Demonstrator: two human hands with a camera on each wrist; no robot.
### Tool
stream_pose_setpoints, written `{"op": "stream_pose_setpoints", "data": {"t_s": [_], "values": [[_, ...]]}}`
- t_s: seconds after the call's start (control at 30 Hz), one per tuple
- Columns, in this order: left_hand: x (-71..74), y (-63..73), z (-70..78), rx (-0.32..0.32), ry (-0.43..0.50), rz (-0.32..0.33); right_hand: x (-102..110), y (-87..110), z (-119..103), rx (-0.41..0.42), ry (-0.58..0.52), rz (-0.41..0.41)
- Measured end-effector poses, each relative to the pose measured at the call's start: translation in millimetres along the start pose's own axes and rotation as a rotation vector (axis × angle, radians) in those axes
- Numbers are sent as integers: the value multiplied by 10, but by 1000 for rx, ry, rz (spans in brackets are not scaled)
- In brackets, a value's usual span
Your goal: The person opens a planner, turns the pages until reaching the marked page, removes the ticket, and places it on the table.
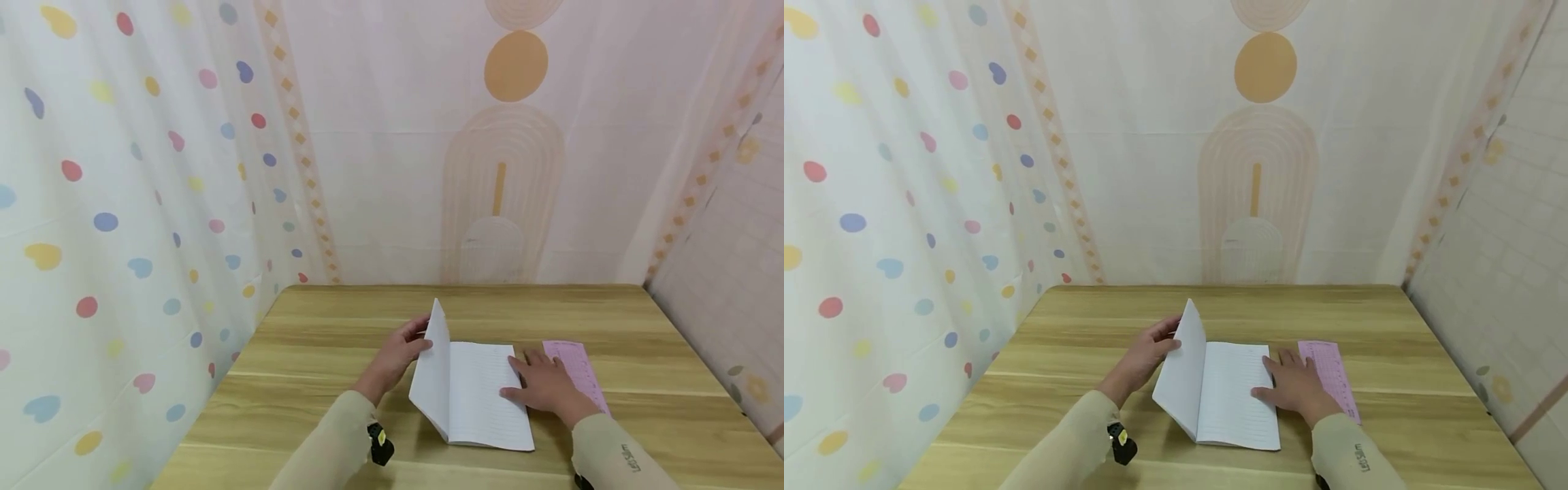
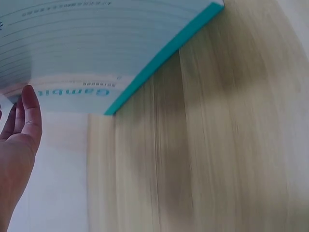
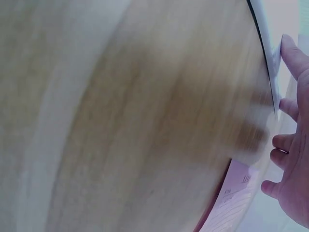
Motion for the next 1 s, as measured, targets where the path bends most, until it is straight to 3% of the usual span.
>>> {"op": "stream_pose_setpoints", "data": {"t_s": [0.23,0.4,0.47,0.53,0.67,0.77,0.87,1.0], "values": [[-236,-109,4,-7,-18,-43,3,42,70,-4,-59,-7],[-415,-159,-87,52,-82,-71,-36,22,93,1,-75,0],[-490,-162,-159,98,-183,-93,-53,7,99,-5,-78,2],[-561,-148,-244,148,-341,-128,-67,-7,99,-12,-75,3],[-675,-78,-413,213,-837,-262,-73,-25,90,-24,-70,1],[-725,-25,-495,226,-1093,-358,-47,-20,91,-27,-88,5],[-743,9,-532,243,-1166,-403,-17,-12,103,-19,-106,13],[-730,23,-529,255,-1223,-396,29,6,126,10,-99,30]]}}
Point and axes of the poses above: each hand's wrist, its own y-axis away from the middle knuckle, its own x-axis out of the back of the hand, z = x × y, the point moved 2 cm from there along -y, towards the middle knuckle, and after that the axes turned 12 degrees about -z, right-handed, at the moved point
